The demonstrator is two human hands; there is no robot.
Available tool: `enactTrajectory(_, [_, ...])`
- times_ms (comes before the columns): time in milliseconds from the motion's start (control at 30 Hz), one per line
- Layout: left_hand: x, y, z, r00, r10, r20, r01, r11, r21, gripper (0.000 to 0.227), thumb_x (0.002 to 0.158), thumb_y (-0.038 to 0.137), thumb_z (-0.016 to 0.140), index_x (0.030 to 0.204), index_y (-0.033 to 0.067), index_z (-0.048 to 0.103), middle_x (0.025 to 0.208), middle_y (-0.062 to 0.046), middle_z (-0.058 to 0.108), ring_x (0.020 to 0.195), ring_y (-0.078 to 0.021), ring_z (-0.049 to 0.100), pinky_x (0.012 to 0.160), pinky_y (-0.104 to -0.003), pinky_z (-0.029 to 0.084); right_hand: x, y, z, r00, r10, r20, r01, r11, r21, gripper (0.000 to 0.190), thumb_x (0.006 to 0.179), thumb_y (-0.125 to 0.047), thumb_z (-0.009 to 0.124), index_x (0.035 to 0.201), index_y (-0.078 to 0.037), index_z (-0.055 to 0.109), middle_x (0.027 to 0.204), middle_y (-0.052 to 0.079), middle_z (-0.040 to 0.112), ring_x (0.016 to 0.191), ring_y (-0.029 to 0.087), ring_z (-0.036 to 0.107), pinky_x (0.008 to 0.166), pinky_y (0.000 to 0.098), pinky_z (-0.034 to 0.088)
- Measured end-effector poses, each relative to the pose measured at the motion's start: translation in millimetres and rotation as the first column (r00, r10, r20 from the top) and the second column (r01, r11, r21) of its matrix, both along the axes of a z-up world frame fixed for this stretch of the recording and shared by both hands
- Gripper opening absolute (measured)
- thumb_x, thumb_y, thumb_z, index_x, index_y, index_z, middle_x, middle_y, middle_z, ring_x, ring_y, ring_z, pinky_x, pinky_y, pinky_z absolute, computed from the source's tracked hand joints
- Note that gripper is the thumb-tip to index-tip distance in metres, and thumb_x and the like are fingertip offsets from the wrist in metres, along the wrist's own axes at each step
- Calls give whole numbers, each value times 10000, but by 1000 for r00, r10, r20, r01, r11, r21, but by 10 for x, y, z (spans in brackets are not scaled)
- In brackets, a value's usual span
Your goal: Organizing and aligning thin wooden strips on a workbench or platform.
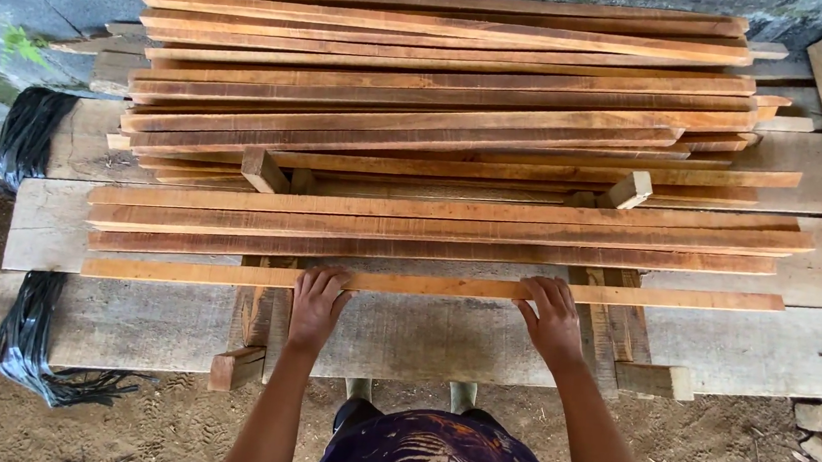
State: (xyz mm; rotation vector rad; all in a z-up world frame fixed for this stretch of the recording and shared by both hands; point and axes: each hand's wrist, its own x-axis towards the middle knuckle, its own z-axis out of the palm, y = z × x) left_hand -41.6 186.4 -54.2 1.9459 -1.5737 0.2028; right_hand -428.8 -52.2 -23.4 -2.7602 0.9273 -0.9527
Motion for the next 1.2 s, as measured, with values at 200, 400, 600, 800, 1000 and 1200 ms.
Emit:
enactTrajectory(200, [-115,-21,274,993,-33,110,44,994,-98,194,989,264,656,1144,161,714,1266,-57,637,1242,-274,571,1100,-477,431,-40,-103,-215,999,40,1,-40,999,-21,152,938,-271,715,1036,-157,743,1119,63,680,1118,275,652,1069,460,503])
enactTrajectory(400, [14,7,138,981,-73,179,93,990,-107,169,987,167,627,1126,166,724,1202,-94,642,1197,-297,621,1093,-456,476,-41,-73,-21,996,88,-10,-88,996,-30,116,946,-222,706,1036,-153,729,1105,59,679,1111,281,665,1009,431,537])
enactTrajectory(600, [111,-16,283,987,-39,153,54,994,-97,154,975,150,644,1092,174,742,1177,-52,679,1192,-262,637,1070,-432,500,18,-263,224,992,121,-35,-125,984,-127,99,978,-243,697,1043,-183,742,1025,21,684,1027,253,699,917,386,570])
enactTrajectory(800, [204,-364,600,990,-32,140,59,979,-194,188,937,69,686,1100,142,745,1159,-63,698,1169,-276,648,1069,-428,506,309,-377,688,996,83,25,-76,973,-220,81,975,-157,708,1039,-139,755,1106,40,711,1133,271,691,937,409,574])
enactTrajectory(1000, [71,-310,615,989,13,148,24,969,-246,137,880,57,748,997,125,762,1141,-78,682,1098,-304,649,1023,-457,544,342,-307,545,992,86,93,-55,954,-293,55,943,-152,735,985,-137,766,1157,100,692,1170,346,660,1011,477,538])
enactTrajectory(1200, [115,-317,604,978,65,198,-31,986,-166,164,848,124,782,998,190,777,975,1,651,988,-217,652,974,-397,547,246,-426,140,999,3,41,7,968,-249,80,937,-235,755,997,-196,790,1010,5,685,991,219,686,929,392,559])
